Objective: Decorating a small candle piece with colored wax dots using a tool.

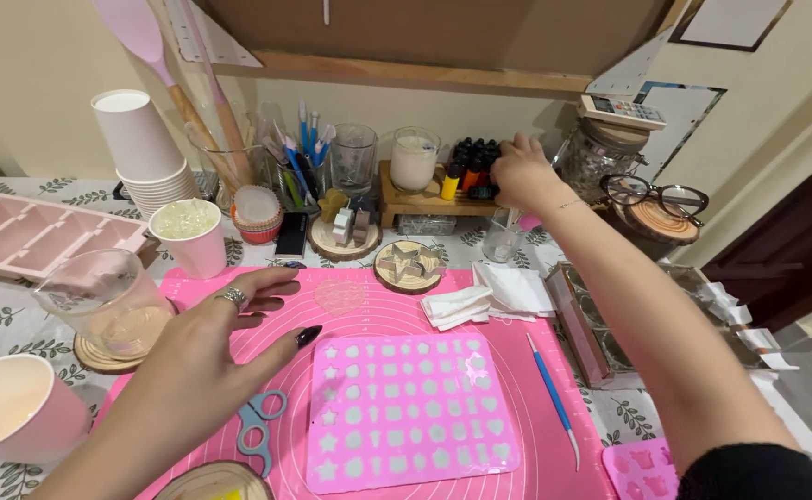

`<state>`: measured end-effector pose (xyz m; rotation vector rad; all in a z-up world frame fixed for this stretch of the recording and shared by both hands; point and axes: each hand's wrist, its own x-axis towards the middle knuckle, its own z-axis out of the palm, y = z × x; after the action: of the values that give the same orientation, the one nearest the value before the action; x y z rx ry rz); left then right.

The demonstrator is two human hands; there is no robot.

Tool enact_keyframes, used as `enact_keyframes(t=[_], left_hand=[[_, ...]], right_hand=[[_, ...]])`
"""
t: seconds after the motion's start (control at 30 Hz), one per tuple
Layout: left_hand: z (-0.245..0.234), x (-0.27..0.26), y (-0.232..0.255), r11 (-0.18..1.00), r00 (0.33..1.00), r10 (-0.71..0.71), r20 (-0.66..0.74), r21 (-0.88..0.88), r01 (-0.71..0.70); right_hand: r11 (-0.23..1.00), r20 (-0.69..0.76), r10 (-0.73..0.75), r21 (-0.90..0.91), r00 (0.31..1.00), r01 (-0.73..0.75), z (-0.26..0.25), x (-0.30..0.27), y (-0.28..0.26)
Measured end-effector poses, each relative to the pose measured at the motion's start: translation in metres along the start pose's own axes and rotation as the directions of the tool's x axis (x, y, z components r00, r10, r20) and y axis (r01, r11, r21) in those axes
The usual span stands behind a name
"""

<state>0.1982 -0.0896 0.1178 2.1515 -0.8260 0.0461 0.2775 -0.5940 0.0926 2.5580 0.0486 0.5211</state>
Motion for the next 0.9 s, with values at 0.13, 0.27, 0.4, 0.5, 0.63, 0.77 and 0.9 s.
enact_keyframes(t=[0.13,0.27,0.4,0.5,0.63,0.77,0.9], left_hand=[[-0.004,-0.003,-0.002,1.000,1.000,0.014,-0.019,0.003,-0.014],[-0.002,-0.005,-0.027,1.000,1.000,-0.004,0.015,-0.003,0.004],[-0.001,-0.008,-0.040,1.000,0.999,0.013,0.034,-0.020,-0.012],[-0.006,-0.007,-0.026,1.000,0.999,-0.026,0.037,-0.004,0.026],[-0.010,-0.007,-0.010,0.997,0.996,-0.077,0.050,0.025,0.076],[-0.004,-0.012,-0.032,0.999,0.997,-0.034,0.066,-0.014,0.035],[-0.002,-0.016,-0.043,0.999,0.997,-0.028,0.078,-0.033,0.031]], right_hand=[[0.997,0.147,0.055,0.054,0.988,-0.064,-0.009,0.004,-0.005],[0.987,0.094,0.041,0.153,0.995,-0.055,-0.027,0.006,0.002],[0.906,0.110,0.039,0.415,0.993,-0.081,-0.031,0.015,0.015],[0.842,0.246,0.107,0.492,0.963,-0.219,-0.066,0.022,-0.005],[0.763,0.346,0.148,0.555,0.926,-0.330,-0.065,0.032,-0.024],[0.709,0.419,0.228,0.548,0.879,-0.445,-0.057,0.040,-0.037],[0.685,0.406,0.273,0.554,0.872,-0.473,-0.054,0.040,-0.044]])
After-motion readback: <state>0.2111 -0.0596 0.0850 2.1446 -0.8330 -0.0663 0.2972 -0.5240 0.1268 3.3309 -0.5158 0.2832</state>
